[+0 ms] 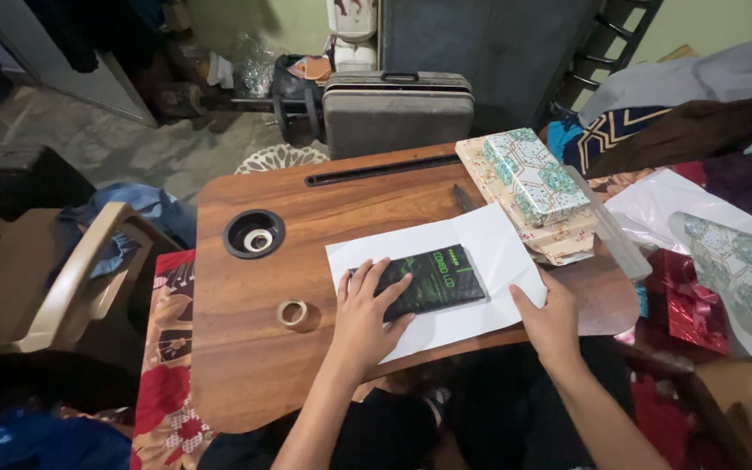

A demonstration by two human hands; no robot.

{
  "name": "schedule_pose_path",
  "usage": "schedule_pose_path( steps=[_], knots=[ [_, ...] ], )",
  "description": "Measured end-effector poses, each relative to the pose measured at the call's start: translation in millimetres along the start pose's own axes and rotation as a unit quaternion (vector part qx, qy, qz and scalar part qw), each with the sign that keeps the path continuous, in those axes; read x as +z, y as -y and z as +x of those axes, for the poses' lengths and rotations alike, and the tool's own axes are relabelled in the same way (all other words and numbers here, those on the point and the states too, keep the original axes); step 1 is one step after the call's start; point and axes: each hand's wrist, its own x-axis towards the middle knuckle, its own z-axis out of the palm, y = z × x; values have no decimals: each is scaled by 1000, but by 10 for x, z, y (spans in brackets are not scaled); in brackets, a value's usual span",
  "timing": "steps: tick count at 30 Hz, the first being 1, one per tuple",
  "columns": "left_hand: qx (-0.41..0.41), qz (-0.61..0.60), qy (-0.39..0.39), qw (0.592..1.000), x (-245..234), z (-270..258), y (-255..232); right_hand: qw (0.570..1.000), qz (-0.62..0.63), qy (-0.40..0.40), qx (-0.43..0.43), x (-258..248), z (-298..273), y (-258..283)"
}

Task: The person wraps a small rectangular box with patterned wrapping paper on a wooden table. They fold the paper around the box, smooth the edges, and use tape to secure the folds. The person also uses scissors to cut tape and adjusts the paper multiple times.

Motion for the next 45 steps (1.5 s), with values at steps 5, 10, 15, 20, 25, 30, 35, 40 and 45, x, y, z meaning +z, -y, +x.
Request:
schedule_pose_path(
  steps=[5,10,15,20,25,30,35,40,45],
  knots=[
    [7,12,1,1000,-4,3,5,999,-2,7,-35,0,-88,167],
    [14,33,-1,999,27,4,-10,995,-5,2,-102,25,-156,224],
    [9,26,-3,1000,28,5,-55,1000,-4,-9,-27,25,-126,141],
    [10,25,-2,1000,25,3,-94,1000,2,-11,5,2,-102,67],
    [5,23,-3,1000,33,10,-94,1000,21,-6,-13,7,-113,77],
    [3,22,-3,1000,49,1,-75,999,22,-6,-29,23,-142,124],
    [5,23,-10,1000,62,-1,-67,999,3,-8,-42,60,-154,192],
    [4,28,-7,1000,68,-1,-73,998,48,-5,-46,61,-136,244],
    [-2,27,-1,1000,66,4,-82,998,25,-18,-54,-3,-88,167]
  ],
)
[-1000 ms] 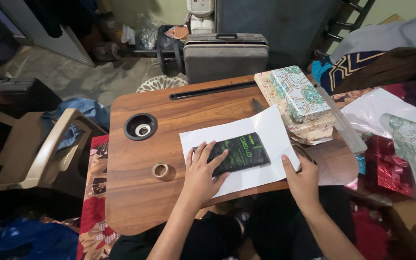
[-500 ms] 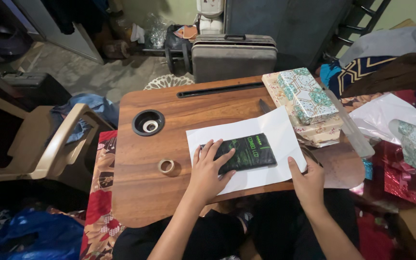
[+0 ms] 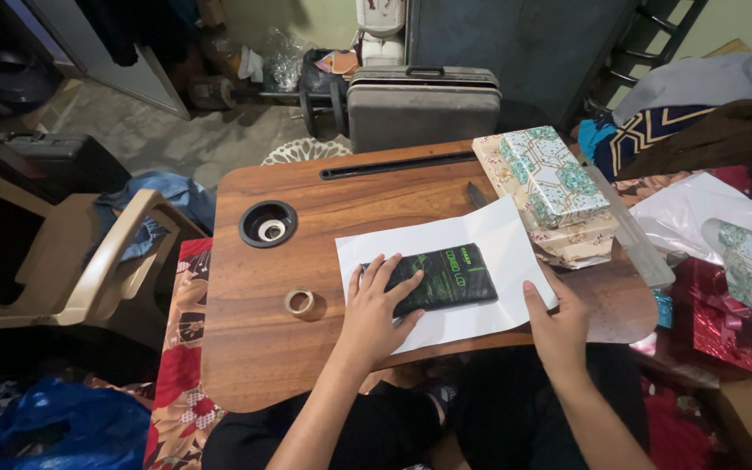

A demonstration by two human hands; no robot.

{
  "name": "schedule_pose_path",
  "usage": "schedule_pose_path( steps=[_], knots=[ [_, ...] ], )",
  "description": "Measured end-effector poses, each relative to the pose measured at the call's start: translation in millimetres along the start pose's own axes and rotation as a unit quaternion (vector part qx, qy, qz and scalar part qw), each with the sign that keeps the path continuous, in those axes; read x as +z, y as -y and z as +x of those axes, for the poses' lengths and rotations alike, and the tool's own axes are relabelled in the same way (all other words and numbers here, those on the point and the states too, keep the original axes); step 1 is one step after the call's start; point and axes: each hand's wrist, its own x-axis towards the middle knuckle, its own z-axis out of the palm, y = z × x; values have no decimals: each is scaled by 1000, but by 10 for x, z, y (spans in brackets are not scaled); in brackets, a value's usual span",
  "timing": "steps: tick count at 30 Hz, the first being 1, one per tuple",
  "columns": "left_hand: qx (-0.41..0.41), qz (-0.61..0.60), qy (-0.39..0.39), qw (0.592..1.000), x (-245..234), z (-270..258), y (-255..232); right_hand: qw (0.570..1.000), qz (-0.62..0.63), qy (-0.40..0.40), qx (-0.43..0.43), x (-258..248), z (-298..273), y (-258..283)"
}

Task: The person wraps a small rectangular box with patterned wrapping paper on a wooden table. They fold the paper around the box, smooth the edges, and use tape to secure the folds. The person also uses scissors to cut tape and adjusts the paper multiple times.

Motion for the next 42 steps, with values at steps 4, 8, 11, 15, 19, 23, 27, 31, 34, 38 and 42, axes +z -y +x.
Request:
schedule_pose_path(
  steps=[4,8,11,15,19,23,27,31,34,38,42],
  knots=[
    [-2,1,-1,1000,-7,1,-6,1000,-1,-6,15,-38,14,-76],
    [-10,1,5,1000,-12,14,-18,1000,3,-4,22,-49,7,-89],
    [-16,2,6,1000,-11,19,-42,1000,9,-3,19,-49,5,-76],
    [-19,3,0,1000,-7,24,-65,1000,-11,-4,28,-54,8,-70],
    [-19,2,0,1000,0,21,-74,1000,4,-6,16,-52,16,-85],
    [-20,0,1,1000,-4,15,-74,1000,7,-3,16,-53,19,-79],
    [-18,0,-3,1000,-10,18,-78,1000,12,-1,2,-38,16,-38],
    [-16,-1,-2,1000,-12,17,-82,1000,5,18,16,6,5,69],
    [-13,-1,-5,1000,-13,16,-79,998,-13,51,-31,67,-32,188],
    [-9,1,-9,1000,-6,17,-65,981,-94,118,-125,232,-116,326],
    [-3,1,-18,1000,17,15,-42,958,-148,156,-188,418,-256,362]
  ],
)
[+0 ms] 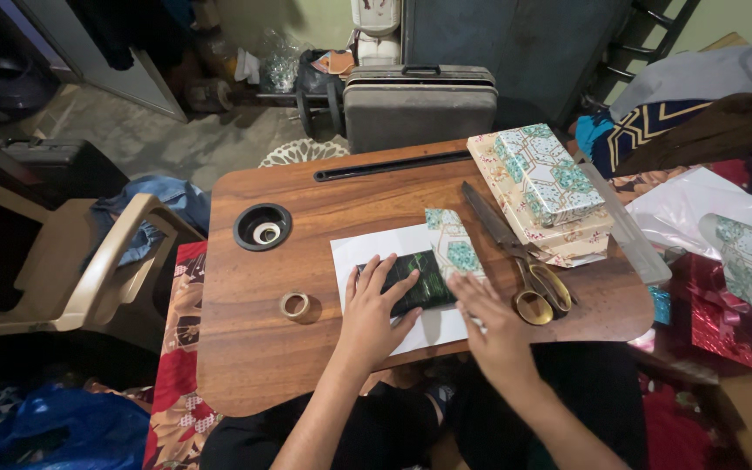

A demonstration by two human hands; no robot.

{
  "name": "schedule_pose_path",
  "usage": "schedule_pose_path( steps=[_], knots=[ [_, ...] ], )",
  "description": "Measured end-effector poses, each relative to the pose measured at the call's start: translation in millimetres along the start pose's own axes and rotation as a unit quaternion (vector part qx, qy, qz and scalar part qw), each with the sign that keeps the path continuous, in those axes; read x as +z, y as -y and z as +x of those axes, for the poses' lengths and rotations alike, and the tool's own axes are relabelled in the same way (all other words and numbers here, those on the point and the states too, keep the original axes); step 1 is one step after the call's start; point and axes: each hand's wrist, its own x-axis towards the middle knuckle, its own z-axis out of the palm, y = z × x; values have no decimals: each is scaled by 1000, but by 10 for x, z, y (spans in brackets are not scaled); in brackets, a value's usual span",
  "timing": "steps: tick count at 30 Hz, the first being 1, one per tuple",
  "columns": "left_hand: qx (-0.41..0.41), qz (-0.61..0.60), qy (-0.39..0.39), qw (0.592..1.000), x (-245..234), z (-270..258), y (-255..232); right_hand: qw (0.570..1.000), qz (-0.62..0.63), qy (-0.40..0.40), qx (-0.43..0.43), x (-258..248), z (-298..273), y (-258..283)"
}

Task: The person wraps a small rectangular box with patterned wrapping paper on a wooden table. They fold the paper around the box, smooth the edges, and use tape to secure the folds. The person also uses scissors to cut tape and adjusts the paper multiple times.

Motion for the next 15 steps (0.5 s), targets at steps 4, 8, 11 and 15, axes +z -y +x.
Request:
schedule_pose_path(
  steps=[4,8,11,15],
  knots=[
    [7,0,-13,1000,21,-10,3,998,-58,20,-26,115,-66,23],
    [11,0,-17,1000,19,-2,-13,993,-100,7,-58,171,-96,31],
    [2,1,-5,1000,-13,5,-40,989,-120,-5,-83,180,-100,67],
    [-35,16,29,999,-3,75,-100,988,-135,-8,-74,187,-55,106]
  ],
)
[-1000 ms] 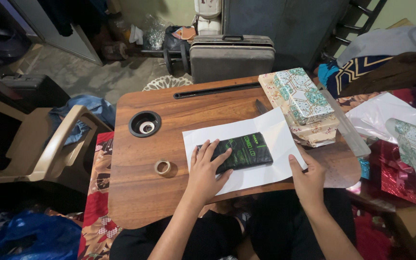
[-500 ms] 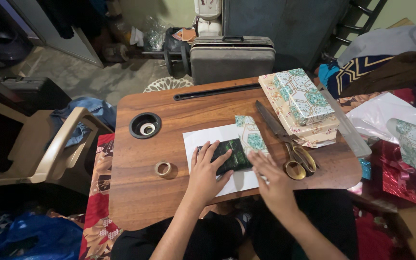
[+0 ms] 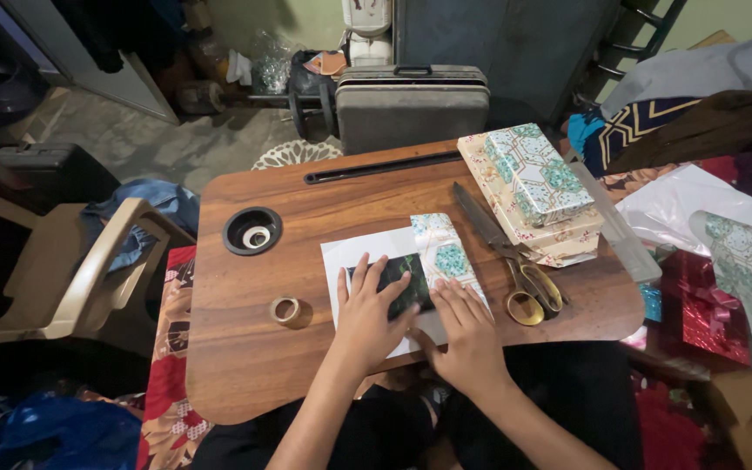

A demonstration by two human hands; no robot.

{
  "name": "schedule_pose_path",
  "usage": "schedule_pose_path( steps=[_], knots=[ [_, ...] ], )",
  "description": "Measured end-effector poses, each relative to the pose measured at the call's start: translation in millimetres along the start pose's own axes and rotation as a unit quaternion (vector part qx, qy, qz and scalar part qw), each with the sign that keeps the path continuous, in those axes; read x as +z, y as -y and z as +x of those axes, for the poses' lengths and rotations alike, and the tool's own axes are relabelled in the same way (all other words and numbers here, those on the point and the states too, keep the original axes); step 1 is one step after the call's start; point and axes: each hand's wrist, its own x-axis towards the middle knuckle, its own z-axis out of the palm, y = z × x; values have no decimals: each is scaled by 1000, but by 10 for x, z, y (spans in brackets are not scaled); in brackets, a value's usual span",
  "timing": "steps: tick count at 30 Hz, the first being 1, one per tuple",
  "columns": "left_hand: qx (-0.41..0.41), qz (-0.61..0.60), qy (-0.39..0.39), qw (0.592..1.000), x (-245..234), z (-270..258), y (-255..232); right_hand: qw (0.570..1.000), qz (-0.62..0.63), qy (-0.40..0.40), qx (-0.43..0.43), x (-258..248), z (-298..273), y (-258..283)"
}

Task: The person wraps a small rectangular box with patterned wrapping paper on a wooden table. They fold the paper around the box, smooth the edges, and use tape to secure the folds. The person also uses scissors to cut tape and adjusts the paper multiple times.

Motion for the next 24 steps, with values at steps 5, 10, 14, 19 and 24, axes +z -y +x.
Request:
schedule_pose_path(
  steps=[5,10,14,19,24],
  knots=[
    [105,-35,42,993,283,318,-192,1000,13,-8,-26,-6,-1,-20],
    [122,-47,98,987,428,396,-167,999,-25,13,-16,11,-59,-31],
    [102,-15,44,994,466,296,-152,999,-15,18,-30,-29,-96,-44],
    [-3,66,-27,997,237,124,-49,997,-39,67,8,-124,-36,-47],
    [-165,205,-163,951,-280,-280,318,994,36,82,66,-189,61,-88]
  ],
)
